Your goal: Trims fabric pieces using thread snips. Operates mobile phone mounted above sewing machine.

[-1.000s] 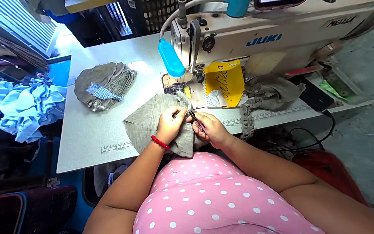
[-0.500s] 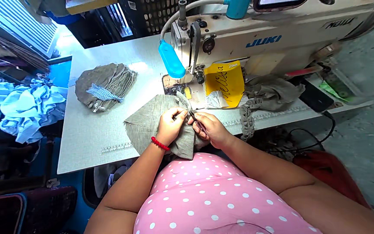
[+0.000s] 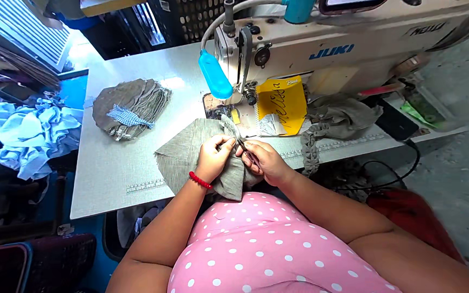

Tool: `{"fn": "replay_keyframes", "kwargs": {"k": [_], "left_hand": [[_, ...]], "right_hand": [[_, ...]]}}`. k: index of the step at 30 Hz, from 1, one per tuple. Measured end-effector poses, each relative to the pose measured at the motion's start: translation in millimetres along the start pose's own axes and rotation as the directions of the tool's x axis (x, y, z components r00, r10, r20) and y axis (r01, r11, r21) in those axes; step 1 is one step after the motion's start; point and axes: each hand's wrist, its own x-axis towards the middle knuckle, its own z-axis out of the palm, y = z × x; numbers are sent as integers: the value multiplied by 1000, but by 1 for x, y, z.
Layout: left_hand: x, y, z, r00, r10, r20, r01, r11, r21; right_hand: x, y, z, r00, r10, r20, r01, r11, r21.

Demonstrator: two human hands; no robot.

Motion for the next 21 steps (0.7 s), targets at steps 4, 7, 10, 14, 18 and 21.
{"fn": "replay_keyframes", "kwargs": {"k": [4, 7, 10, 14, 18, 21], "left_hand": [[0, 0, 0, 1000, 20, 2, -20, 1000, -10], [-1, -1, 0, 999, 42, 1, -42, 999, -4], [-1, -1, 0, 998, 55, 1, -55, 998, -6], [-1, -1, 0, 999, 50, -8, -50, 999, -21], [-1, -1, 0, 999, 29, -20, -29, 999, -24], [-1, -1, 0, 999, 31, -13, -31, 999, -25]], "right_hand": [[0, 0, 0, 1000, -13, 5, 13, 1000, 11], [2, 0, 0, 1000, -10, 12, 10, 1000, 21], [2, -1, 0, 1000, -4, 18, 3, 1000, 27], [2, 0, 0, 999, -8, 34, 7, 1000, 28], [1, 0, -1, 999, -15, 37, 14, 999, 32], [1, -1, -1, 999, -23, 37, 22, 999, 31]]}}
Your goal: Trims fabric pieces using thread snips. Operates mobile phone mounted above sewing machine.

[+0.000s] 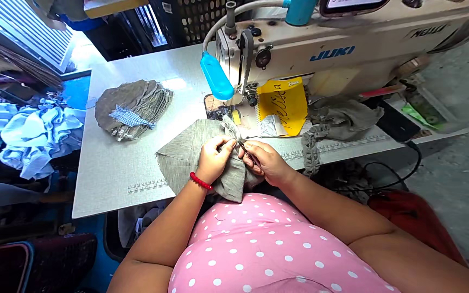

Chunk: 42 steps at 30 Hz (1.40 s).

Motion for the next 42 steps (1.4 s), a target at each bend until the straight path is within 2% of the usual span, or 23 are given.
{"fn": "replay_keyframes", "kwargs": {"k": [11, 18, 32, 33, 35, 37, 38, 39, 42], "left_hand": [[-2, 1, 0, 999, 24, 36, -24, 1000, -17], [0, 0, -1, 995, 79, 62, -78, 997, -8], [3, -5, 1, 997, -10, 71, 9, 1000, 16], [3, -7, 3, 997, -32, 64, 31, 999, 14], [5, -9, 4, 996, -68, 57, 66, 997, 31], [7, -5, 3, 997, -52, 54, 47, 995, 83], [7, -3, 3, 998, -26, 63, 19, 994, 110], [7, -1, 3, 997, 10, 74, -20, 991, 134], [7, 3, 0, 993, 32, 118, -55, 978, 202]], "right_hand": [[1, 0, 1, 1000, -5, -16, 5, 1000, 8], [2, -3, 0, 998, 52, -23, -51, 998, 28], [2, 2, -4, 1000, -22, -6, 22, 998, 59], [0, 3, -5, 996, -78, -37, 78, 997, 8], [1, 7, -9, 944, -304, -127, 263, 927, -268], [7, 8, -14, 843, -524, -123, 343, 700, -626], [11, 7, -15, 824, -557, -103, 324, 613, -721], [15, 7, -16, 828, -554, -85, 306, 573, -760], [22, 10, -15, 858, -509, -64, 284, 574, -768]]}}
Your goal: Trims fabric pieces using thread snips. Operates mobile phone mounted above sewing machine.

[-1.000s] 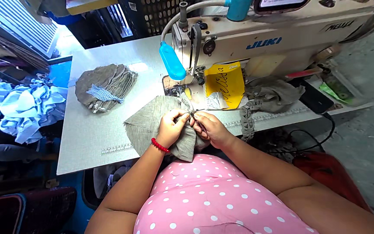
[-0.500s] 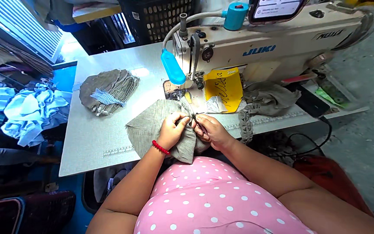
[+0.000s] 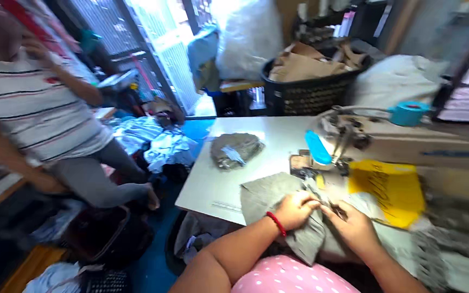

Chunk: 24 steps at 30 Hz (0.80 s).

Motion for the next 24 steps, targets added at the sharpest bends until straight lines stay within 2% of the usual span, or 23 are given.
{"fn": "replay_keyframes", "kwargs": {"k": [7, 12, 17, 21, 24], "left_hand": [[-6, 1, -28, 993, -78, 86, 58, 977, 207], [-3, 18, -31, 972, -178, 151, 113, 925, 363], [1, 38, -13, 933, -324, 159, 261, 909, 324], [0, 27, -11, 976, -208, 70, 192, 962, 192], [-3, 25, -15, 979, -194, 59, 180, 966, 185]], "right_hand": [[-1, 4, 2, 999, -34, -2, 34, 997, 71], [-4, 4, 7, 996, -92, 1, 92, 996, 9], [-9, 5, 4, 992, -115, 47, 115, 993, 6], [-1, 8, 5, 995, -103, -9, 103, 993, 63], [2, -1, -3, 996, -85, 40, 81, 993, 80]]}}
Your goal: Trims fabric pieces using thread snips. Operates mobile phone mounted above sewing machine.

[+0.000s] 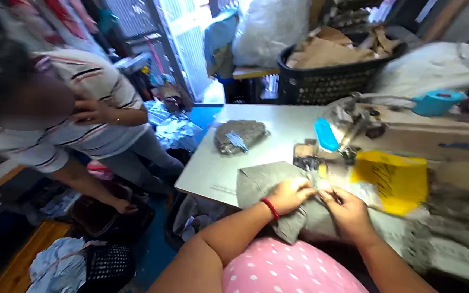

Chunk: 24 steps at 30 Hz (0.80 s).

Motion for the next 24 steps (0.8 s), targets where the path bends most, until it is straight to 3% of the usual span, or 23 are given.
{"fn": "replay_keyframes", "kwargs": {"k": [5, 9, 11, 12, 14, 15, 16, 18, 24], "left_hand": [[-1, -17, 10, 997, 33, -68, -45, 983, -180], [-4, -17, 13, 995, 43, -90, -62, 972, -228], [-4, -18, 14, 992, 43, -118, -71, 967, -244], [-4, -18, 14, 992, 35, -124, -66, 964, -257], [-5, -17, 14, 993, 17, -120, -51, 956, -288], [-5, -17, 14, 993, 6, -117, -41, 954, -297], [-6, -16, 14, 993, -3, -116, -33, 953, -301], [-6, -16, 13, 994, -14, -109, -20, 952, -307], [-7, -18, 15, 991, 25, -133, -70, 935, -347]], "right_hand": [[7, 1, -5, 990, 136, 34, -138, 989, 52], [3, -9, -10, 972, 226, -68, -235, 956, -177], [-4, -20, -17, 977, 152, -151, -185, 953, -241], [-10, -26, -20, 982, 99, -158, -129, 973, -193], [-23, -39, -16, 990, 143, -4, -139, 969, 206], [-28, -43, -10, 957, 224, 182, -283, 849, 445], [-32, -45, -4, 891, 271, 363, -442, 700, 561], [-32, -40, 6, 801, 347, 488, -595, 548, 587], [-20, -30, 4, 771, 434, 467, -637, 523, 566]]}}
